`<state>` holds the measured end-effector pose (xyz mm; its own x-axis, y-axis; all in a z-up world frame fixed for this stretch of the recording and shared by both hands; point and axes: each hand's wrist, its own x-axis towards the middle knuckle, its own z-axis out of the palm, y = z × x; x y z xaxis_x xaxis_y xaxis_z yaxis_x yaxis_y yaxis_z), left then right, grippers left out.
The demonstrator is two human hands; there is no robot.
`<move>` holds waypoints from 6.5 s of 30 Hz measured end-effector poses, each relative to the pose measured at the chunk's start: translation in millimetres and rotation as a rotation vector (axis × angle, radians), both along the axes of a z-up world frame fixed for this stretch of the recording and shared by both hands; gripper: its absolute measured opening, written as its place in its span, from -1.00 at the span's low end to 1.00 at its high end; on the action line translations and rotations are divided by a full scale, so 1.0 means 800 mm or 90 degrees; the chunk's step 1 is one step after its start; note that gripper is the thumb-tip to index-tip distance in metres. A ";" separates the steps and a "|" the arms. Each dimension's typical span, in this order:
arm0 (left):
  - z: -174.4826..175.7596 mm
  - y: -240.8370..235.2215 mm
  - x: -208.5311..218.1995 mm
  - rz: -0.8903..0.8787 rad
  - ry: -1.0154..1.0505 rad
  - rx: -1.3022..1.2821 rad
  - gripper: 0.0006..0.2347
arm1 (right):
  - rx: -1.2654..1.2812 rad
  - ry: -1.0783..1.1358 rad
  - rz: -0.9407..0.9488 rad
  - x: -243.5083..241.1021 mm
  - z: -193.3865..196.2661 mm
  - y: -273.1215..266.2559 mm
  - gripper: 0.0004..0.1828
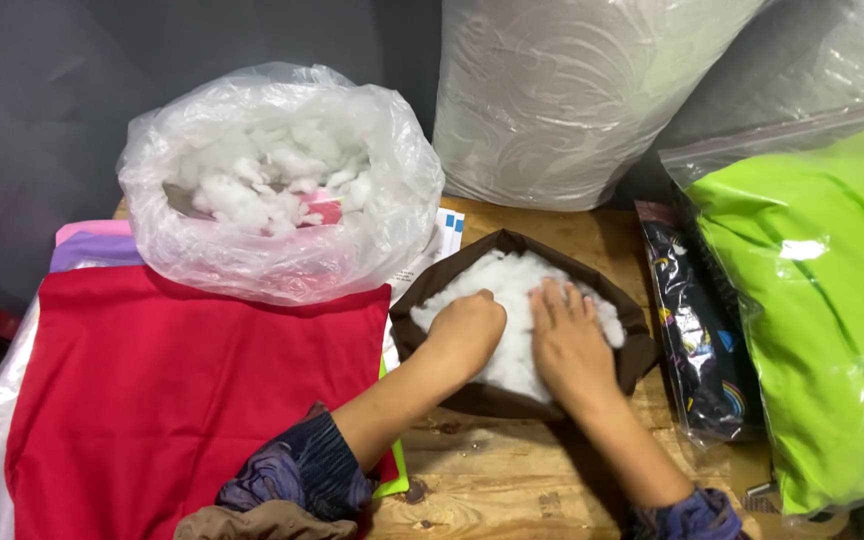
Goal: The person takes handfuls of white cotton from a plastic bag and places them into a brown fabric casing. They repeatedly fluff and press the cotton with both hands to distribute it evenly inside the casing.
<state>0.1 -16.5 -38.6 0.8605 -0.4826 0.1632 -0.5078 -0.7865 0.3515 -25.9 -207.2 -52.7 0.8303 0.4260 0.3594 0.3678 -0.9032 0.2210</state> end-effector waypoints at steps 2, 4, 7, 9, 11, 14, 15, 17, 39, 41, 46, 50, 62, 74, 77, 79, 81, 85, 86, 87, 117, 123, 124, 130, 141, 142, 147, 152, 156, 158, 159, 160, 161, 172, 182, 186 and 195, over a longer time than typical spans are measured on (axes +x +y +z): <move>0.012 0.009 -0.010 -0.004 0.014 0.007 -0.88 | 0.019 0.063 -0.041 -0.004 0.000 -0.014 -0.41; 0.016 0.016 -0.001 -0.001 0.024 0.012 -0.89 | 0.036 0.122 -0.076 0.001 0.004 -0.023 -0.40; 0.008 0.025 0.016 0.007 0.077 0.001 -0.91 | 0.029 0.157 -0.135 0.003 0.011 -0.032 -0.42; 0.024 0.043 0.013 0.034 0.131 -0.038 -0.90 | 0.076 0.228 -0.162 0.012 0.028 -0.034 -0.42; 0.063 0.052 0.011 0.015 0.112 -0.096 -0.85 | 0.117 0.235 -0.152 0.001 0.073 -0.014 -0.41; 0.106 0.063 0.002 0.007 0.078 -0.212 -0.80 | 0.180 0.204 -0.109 -0.027 0.133 0.009 -0.39; 0.118 0.067 -0.001 0.022 0.055 -0.277 -0.80 | 0.196 0.156 -0.073 -0.036 0.153 0.016 -0.39; 0.130 0.065 -0.012 0.022 0.039 -0.331 -0.82 | 0.185 0.120 -0.053 -0.042 0.172 0.031 -0.40; 0.038 0.027 0.030 0.055 0.066 -0.259 -0.78 | 0.268 0.185 0.017 0.023 0.031 0.027 -0.31; 0.081 0.032 0.020 0.057 0.061 -0.281 -0.78 | 0.293 0.043 0.067 0.017 0.040 0.022 -0.42; 0.142 0.038 -0.015 0.055 0.059 -0.330 -0.86 | 0.388 -0.118 0.143 -0.026 0.116 0.024 -0.51; 0.170 0.037 -0.032 0.028 0.077 -0.361 -0.84 | 0.521 0.063 0.129 -0.045 0.197 0.036 -0.46; 0.133 0.038 -0.003 -0.007 0.350 -0.767 -0.70 | 0.526 0.199 -0.015 -0.019 0.234 0.010 -0.73; 0.139 0.040 -0.004 0.052 0.534 -0.931 -0.45 | 0.401 0.298 -0.149 -0.021 0.243 0.011 -0.65; 0.134 0.041 -0.004 0.001 0.479 -0.911 -0.44 | 0.337 0.314 -0.179 -0.018 0.243 0.015 -0.61; 0.132 0.040 -0.006 -0.016 0.453 -0.878 -0.46 | 0.299 0.322 -0.196 -0.019 0.243 0.015 -0.58; 0.131 0.037 -0.009 -0.043 0.429 -0.845 -0.48 | 0.359 0.246 -0.057 -0.022 0.240 0.014 -0.59; 0.140 0.027 -0.019 -0.048 0.442 -0.820 -0.35 | 0.382 0.178 0.094 -0.029 0.240 0.017 -0.61; 0.140 0.025 -0.022 -0.057 0.423 -0.810 -0.31 | 0.395 0.209 0.123 -0.032 0.241 0.019 -0.59; 0.141 0.024 -0.025 -0.066 0.403 -0.800 -0.26 | 0.407 0.240 0.151 -0.034 0.242 0.021 -0.56; 0.186 0.081 -0.014 0.140 0.276 -0.611 -0.61 | 0.623 0.206 -0.021 -0.039 0.247 -0.005 -0.83; 0.192 0.074 -0.023 0.017 0.354 -0.671 -0.53 | 0.447 0.278 0.002 -0.038 0.249 0.012 -0.57; 0.187 0.072 -0.023 0.017 0.352 -0.672 -0.53 | 0.447 0.277 0.003 -0.039 0.251 0.014 -0.57; 0.196 0.060 -0.040 0.007 0.352 -0.591 -0.59 | 0.500 0.200 0.123 -0.043 0.246 0.025 -0.58; 0.174 0.048 -0.040 -0.085 0.379 -0.702 -0.90 | 0.566 0.271 0.046 -0.042 0.232 0.031 -0.69; 0.170 0.047 -0.037 -0.086 0.379 -0.701 -0.90 | 0.567 0.270 0.046 -0.040 0.230 0.028 -0.69; 0.160 0.050 -0.028 -0.080 0.372 -0.737 -0.96 | 0.604 0.265 0.064 -0.032 0.224 0.019 -0.88; 0.156 0.061 -0.022 -0.090 0.394 -0.769 -0.96 | 0.627 0.266 0.052 -0.031 0.231 0.006 -0.85; 0.178 0.105 -0.019 -0.063 0.331 -0.796 -0.93 | 0.662 0.163 -0.012 -0.032 0.242 -0.023 -0.86; 0.182 0.128 -0.011 -0.031 0.266 -0.816 -0.93 | 0.632 0.111 -0.064 -0.036 0.247 -0.040 -0.86; 0.184 0.139 -0.007 0.003 0.202 -0.835 -0.92 | 0.603 0.061 -0.116 -0.039 0.250 -0.049 -0.85; 0.186 0.137 -0.008 0.002 0.203 -0.835 -0.92 | 0.602 0.060 -0.117 -0.038 0.254 -0.043 -0.85; 0.188 0.135 -0.009 0.061 0.131 -0.761 -0.92 | 0.558 0.104 -0.147 -0.038 0.258 -0.037 -0.84; 0.129 0.026 -0.042 -0.166 0.063 0.010 -0.33 | 0.151 0.471 -0.037 -0.007 0.192 0.031 -0.68; 0.103 0.008 -0.032 -0.093 0.191 0.131 -0.21 | 0.138 0.485 -0.014 -0.031 0.232 0.032 -0.54; 0.167 0.051 -0.048 -0.131 0.087 -0.013 -0.10 | 0.237 0.345 -0.066 -0.052 0.254 0.014 -0.57; 0.118 0.023 -0.034 -0.053 0.187 0.100 -0.23 | -0.030 0.440 -0.112 -0.018 0.149 0.052 -0.21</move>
